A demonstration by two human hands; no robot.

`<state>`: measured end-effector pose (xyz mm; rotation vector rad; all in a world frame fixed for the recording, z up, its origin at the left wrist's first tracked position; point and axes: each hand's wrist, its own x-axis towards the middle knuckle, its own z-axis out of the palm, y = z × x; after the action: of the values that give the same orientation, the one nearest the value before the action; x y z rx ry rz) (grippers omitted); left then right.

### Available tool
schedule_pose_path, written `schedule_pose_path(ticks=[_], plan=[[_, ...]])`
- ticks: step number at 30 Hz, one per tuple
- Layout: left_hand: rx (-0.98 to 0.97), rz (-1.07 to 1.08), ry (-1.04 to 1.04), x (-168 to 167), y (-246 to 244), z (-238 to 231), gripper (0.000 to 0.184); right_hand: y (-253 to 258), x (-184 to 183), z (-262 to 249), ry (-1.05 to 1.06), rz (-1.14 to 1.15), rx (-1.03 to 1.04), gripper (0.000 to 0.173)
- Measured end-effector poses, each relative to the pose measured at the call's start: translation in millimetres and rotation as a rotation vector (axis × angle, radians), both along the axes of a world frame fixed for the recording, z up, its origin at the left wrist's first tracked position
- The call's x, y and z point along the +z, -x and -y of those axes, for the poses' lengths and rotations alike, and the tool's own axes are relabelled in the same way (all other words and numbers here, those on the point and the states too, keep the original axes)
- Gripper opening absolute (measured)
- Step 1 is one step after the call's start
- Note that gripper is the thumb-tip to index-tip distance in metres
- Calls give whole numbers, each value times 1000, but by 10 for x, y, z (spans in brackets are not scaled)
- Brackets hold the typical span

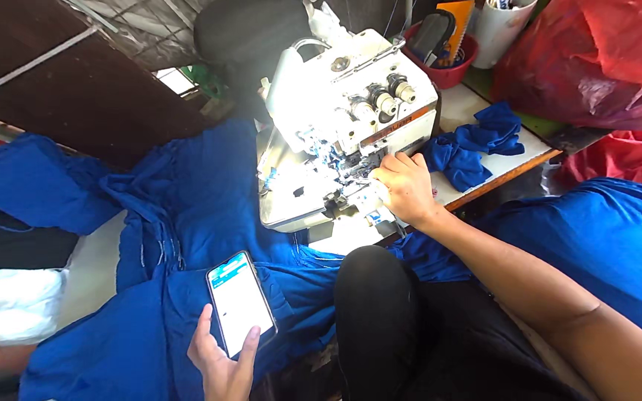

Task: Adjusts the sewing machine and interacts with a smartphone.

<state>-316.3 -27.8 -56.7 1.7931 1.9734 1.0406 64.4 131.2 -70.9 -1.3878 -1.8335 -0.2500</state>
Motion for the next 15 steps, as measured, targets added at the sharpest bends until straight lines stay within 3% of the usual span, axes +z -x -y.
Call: schedule_pose_path(ticks=[12,15], plan=[[-19,7,-26,2,-1,4,102,-22,16,-18,-15,30,7,11],[22,25,-91,77,-49,25,87,-49,39,5,14,9,26,11]])
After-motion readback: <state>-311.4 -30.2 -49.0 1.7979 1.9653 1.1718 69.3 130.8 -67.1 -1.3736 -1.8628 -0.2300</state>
